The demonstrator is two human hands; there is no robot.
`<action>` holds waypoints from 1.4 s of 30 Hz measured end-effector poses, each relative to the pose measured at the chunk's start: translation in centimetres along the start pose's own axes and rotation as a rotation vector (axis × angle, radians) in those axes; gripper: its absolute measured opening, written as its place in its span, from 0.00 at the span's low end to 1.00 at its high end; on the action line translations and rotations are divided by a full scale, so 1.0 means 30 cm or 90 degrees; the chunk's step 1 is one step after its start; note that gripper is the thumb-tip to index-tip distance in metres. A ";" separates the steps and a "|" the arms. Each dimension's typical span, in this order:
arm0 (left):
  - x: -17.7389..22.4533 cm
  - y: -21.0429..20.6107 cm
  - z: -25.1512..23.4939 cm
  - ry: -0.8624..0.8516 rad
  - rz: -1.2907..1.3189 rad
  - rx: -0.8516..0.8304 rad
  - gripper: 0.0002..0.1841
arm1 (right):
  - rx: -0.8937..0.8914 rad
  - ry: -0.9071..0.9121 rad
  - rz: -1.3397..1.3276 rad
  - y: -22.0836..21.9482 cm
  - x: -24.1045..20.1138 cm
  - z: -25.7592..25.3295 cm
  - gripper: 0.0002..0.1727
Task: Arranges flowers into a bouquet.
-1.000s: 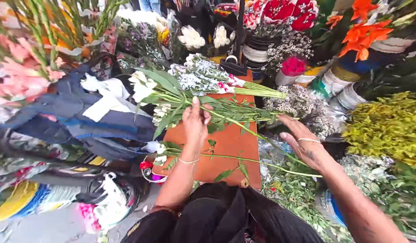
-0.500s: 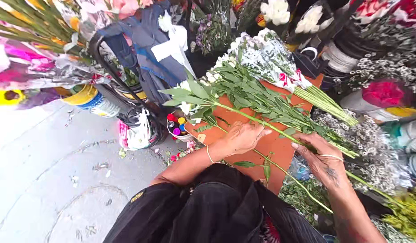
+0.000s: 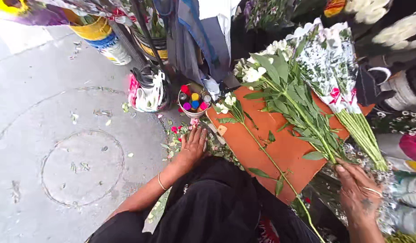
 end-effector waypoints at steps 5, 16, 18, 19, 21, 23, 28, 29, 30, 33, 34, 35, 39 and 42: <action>0.196 0.070 -0.140 -0.265 0.052 0.258 0.28 | -0.017 -0.095 -0.014 -0.059 0.102 -0.011 0.14; 0.260 -0.218 -0.456 -0.362 0.020 0.079 0.46 | -0.155 -0.124 0.094 -0.307 0.269 0.117 0.13; 0.264 -0.208 -0.455 -0.375 0.060 0.126 0.45 | -0.149 -0.094 0.156 -0.330 0.241 0.133 0.13; 0.267 -0.199 -0.457 -0.379 0.068 0.142 0.44 | -0.144 -0.076 0.192 -0.338 0.231 0.138 0.13; 0.279 -0.186 -0.463 -0.366 0.048 0.157 0.44 | -0.124 -0.035 0.270 -0.348 0.216 0.151 0.13; 0.297 -0.192 -0.479 -0.343 0.010 0.150 0.46 | -0.110 0.012 0.348 -0.348 0.201 0.161 0.12; 0.309 -0.244 -0.524 -0.345 -0.011 0.113 0.45 | -0.093 0.025 0.417 -0.330 0.192 0.181 0.13; 0.311 -0.248 -0.523 -0.348 -0.021 0.119 0.46 | -0.088 0.027 0.419 -0.332 0.191 0.183 0.12; 0.312 -0.249 -0.523 -0.348 -0.026 0.123 0.46 | -0.081 0.030 0.416 -0.336 0.192 0.183 0.12; 0.312 -0.246 -0.526 -0.336 -0.043 0.115 0.46 | -0.074 0.042 0.390 -0.348 0.195 0.180 0.12; 0.312 -0.246 -0.527 -0.334 -0.049 0.119 0.46 | -0.077 0.044 0.381 -0.349 0.196 0.182 0.12; 0.313 -0.246 -0.526 -0.333 -0.049 0.128 0.45 | -0.082 0.048 0.372 -0.348 0.196 0.185 0.12; 0.309 -0.250 -0.519 -0.331 -0.050 0.129 0.44 | -0.114 0.029 0.341 -0.340 0.196 0.195 0.12; 0.304 -0.245 -0.518 -0.328 -0.065 0.127 0.43 | -0.139 -0.062 0.324 -0.304 0.194 0.126 0.20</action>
Point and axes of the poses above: each hand's wrist, its own z-axis away from the middle knuckle, its own y-axis out of the back of the hand, x = y × z, the point moved 7 cm from there along -z, towards the middle knuckle, and after that the axes turned 1 degree about -x, right-handed, at the moved point
